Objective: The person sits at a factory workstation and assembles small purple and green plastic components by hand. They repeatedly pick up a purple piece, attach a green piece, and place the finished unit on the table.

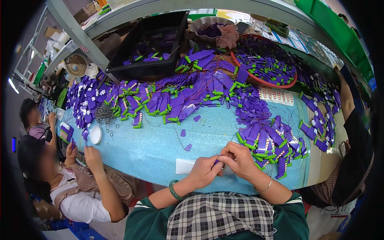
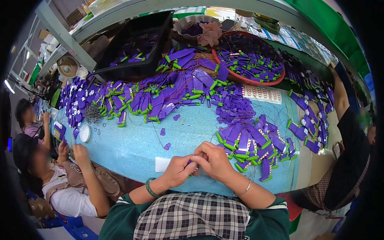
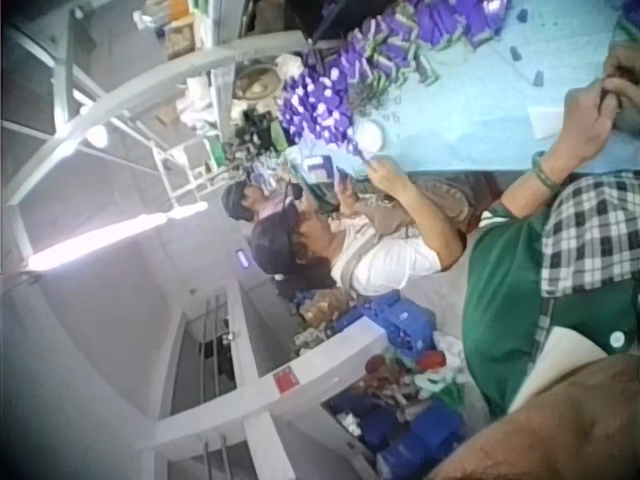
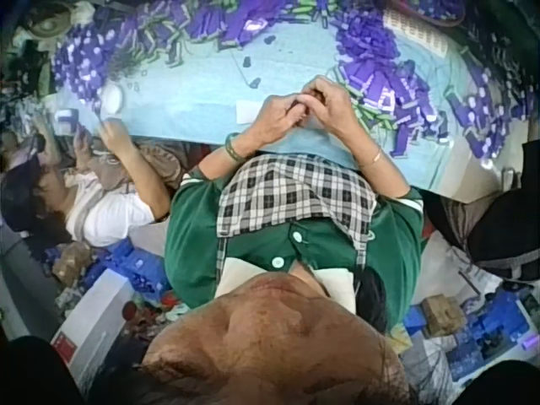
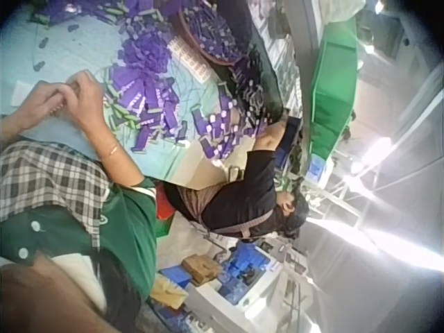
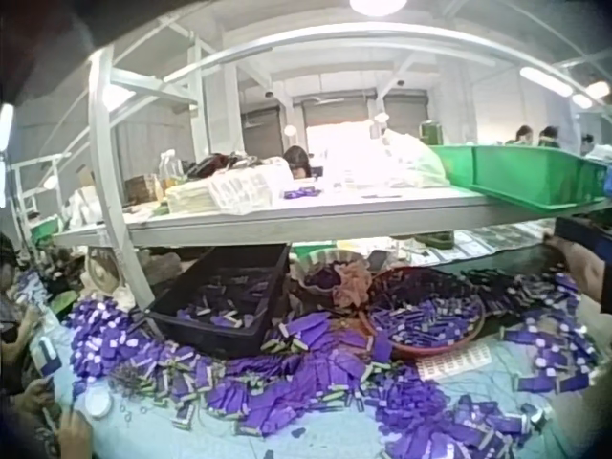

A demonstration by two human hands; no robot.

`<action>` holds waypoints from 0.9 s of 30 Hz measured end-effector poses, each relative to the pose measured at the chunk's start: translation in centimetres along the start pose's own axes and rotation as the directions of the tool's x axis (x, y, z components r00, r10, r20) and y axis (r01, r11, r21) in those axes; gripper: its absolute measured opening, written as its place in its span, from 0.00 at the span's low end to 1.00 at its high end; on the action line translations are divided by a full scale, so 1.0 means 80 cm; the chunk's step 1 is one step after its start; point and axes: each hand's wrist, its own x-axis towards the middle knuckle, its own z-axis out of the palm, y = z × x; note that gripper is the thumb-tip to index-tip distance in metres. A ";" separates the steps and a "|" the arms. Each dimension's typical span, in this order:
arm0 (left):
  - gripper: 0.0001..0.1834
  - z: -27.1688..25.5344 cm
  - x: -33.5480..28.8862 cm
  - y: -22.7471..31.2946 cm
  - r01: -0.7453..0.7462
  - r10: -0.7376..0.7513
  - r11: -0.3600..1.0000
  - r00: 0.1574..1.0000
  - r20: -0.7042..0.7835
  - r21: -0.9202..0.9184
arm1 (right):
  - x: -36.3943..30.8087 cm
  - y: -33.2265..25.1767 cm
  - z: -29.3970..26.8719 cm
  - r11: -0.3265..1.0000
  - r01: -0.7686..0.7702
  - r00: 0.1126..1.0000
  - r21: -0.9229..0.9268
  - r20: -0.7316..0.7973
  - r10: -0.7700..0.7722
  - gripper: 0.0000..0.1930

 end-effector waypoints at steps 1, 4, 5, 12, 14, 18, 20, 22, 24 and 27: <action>0.13 0.001 0.001 0.001 0.020 -0.019 0.999 1.000 0.008 -0.033 | 0.000 0.000 -0.002 1.000 -0.003 1.000 -0.001 -0.004 0.003 0.09; 0.13 0.005 0.010 0.007 0.073 -0.069 0.991 0.997 0.041 -0.109 | 0.001 -0.003 -0.007 0.999 0.001 0.999 -0.052 -0.046 -0.004 0.08; 0.13 0.007 0.014 0.009 0.087 -0.082 0.989 0.995 0.052 -0.117 | 0.002 -0.003 -0.012 0.999 -0.016 0.999 -0.048 -0.035 0.014 0.08; 0.12 -0.091 0.095 -0.009 -0.176 0.287 0.859 0.943 -0.169 0.480 | 0.025 0.000 -0.143 0.958 -0.095 0.993 -0.269 0.041 0.110 0.06; 0.11 -0.149 0.125 -0.016 0.012 0.306 0.663 0.908 -0.286 0.749 | 0.018 -0.003 -0.171 0.752 -0.096 0.994 -0.652 -0.103 0.037 0.08; 0.14 -0.210 0.151 -0.025 0.259 0.091 0.484 0.935 -0.342 0.836 | -0.004 -0.014 -0.144 0.519 0.009 0.966 -0.855 -0.126 -0.224 0.16; 0.15 -0.219 0.161 -0.029 0.239 0.046 0.498 0.953 -0.301 0.834 | -0.026 0.009 -0.100 0.618 0.270 0.950 -0.738 0.098 -0.297 0.22; 0.17 -0.228 0.165 -0.020 0.180 0.017 0.518 0.975 -0.220 0.836 | -0.047 0.005 -0.048 0.646 0.340 0.940 -0.684 0.249 -0.232 0.26; 0.14 -0.230 0.167 -0.020 0.167 -0.005 0.564 0.980 -0.199 0.809 | -0.056 0.011 -0.010 0.623 0.402 0.915 -0.671 0.309 -0.258 0.25; 0.12 -0.222 0.165 -0.007 0.099 0.100 0.518 0.980 -0.175 0.850 | -0.066 0.044 0.014 0.552 0.458 0.879 -0.697 0.264 -0.396 0.22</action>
